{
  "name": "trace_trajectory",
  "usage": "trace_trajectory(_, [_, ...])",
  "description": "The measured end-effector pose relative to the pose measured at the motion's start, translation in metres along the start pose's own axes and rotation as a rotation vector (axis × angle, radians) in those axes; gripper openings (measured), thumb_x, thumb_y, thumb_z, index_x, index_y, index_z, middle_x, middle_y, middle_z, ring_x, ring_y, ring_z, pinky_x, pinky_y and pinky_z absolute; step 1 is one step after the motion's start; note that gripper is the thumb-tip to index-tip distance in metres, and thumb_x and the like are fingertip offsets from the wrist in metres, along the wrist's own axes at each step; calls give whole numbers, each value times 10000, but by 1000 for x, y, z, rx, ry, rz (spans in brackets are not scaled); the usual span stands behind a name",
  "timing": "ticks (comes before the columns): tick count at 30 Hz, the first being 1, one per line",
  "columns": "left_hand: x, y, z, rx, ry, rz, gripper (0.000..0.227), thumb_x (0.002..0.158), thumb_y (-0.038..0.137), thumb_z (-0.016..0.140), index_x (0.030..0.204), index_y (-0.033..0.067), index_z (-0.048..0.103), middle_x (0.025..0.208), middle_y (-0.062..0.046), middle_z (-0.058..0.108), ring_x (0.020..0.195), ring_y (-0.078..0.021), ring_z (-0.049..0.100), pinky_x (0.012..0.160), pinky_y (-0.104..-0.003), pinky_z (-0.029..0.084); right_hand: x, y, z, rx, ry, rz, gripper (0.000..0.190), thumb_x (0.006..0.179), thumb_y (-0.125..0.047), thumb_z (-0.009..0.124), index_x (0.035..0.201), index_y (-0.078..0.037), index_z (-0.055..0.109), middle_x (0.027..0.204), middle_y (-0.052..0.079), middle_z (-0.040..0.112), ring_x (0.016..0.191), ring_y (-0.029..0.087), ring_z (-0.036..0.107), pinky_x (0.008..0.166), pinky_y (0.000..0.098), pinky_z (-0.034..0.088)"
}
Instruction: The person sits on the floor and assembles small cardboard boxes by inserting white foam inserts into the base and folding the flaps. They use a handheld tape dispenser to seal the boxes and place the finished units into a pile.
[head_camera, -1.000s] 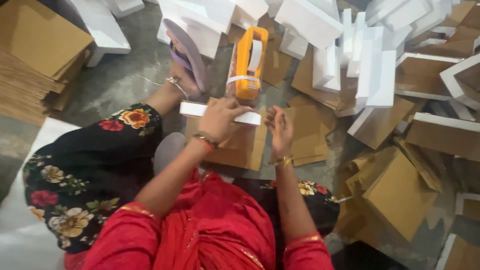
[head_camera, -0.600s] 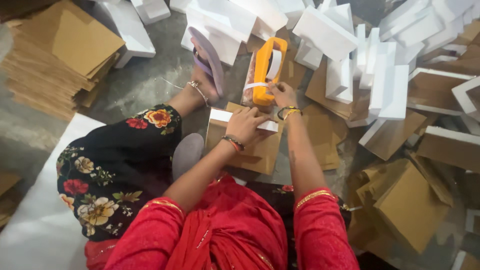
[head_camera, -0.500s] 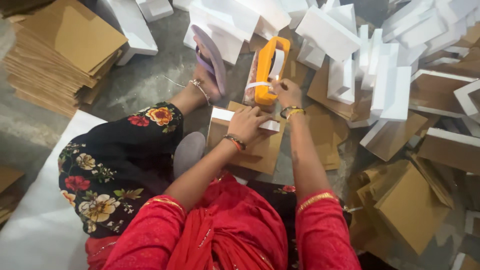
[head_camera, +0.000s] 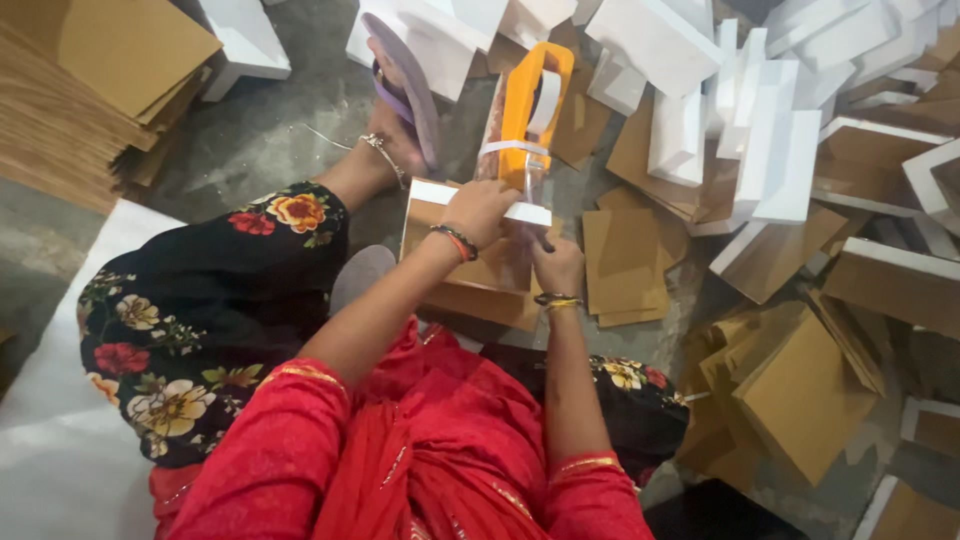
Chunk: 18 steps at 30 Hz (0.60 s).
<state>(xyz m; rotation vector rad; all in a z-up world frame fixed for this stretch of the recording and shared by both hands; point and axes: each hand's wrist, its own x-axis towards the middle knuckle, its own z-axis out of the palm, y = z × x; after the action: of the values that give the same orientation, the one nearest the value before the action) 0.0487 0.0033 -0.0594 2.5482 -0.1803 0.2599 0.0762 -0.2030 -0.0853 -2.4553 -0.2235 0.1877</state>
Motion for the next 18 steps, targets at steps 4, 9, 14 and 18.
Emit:
trace_trajectory(4, [-1,2,-4,-33,4,12,325,742,144,760,1058,107,696,976,-109,697,972,-329,676,848,-448,536,3,4,-5,-60,201,-440,478,638,-249,835,1007,34,725,876,162,660,791,334,637,670,432,505])
trace_trajectory(9, [-4,4,-3,-11,-31,-36,258,792,136,743,1046,114,699,974,-109,697,970,-322,678,846,-449,534,71,17,-13,504,-221,-246,381,1030,-314,726,982,62,691,920,56,639,903,183,577,795,359,479])
trace_trajectory(14, [-4,4,-3,-9,47,14,306,746,120,729,1048,97,682,959,-108,701,961,-325,677,834,-454,533,116,-13,-5,592,-529,69,318,916,-283,753,1073,-8,783,924,6,760,812,102,675,731,282,539])
trace_trajectory(18, [-2,0,1,-2,50,17,260,814,130,723,1068,102,671,975,-117,693,964,-327,674,847,-452,532,123,-37,-23,141,-536,28,343,905,-286,805,1070,14,789,903,80,758,791,124,668,712,300,530])
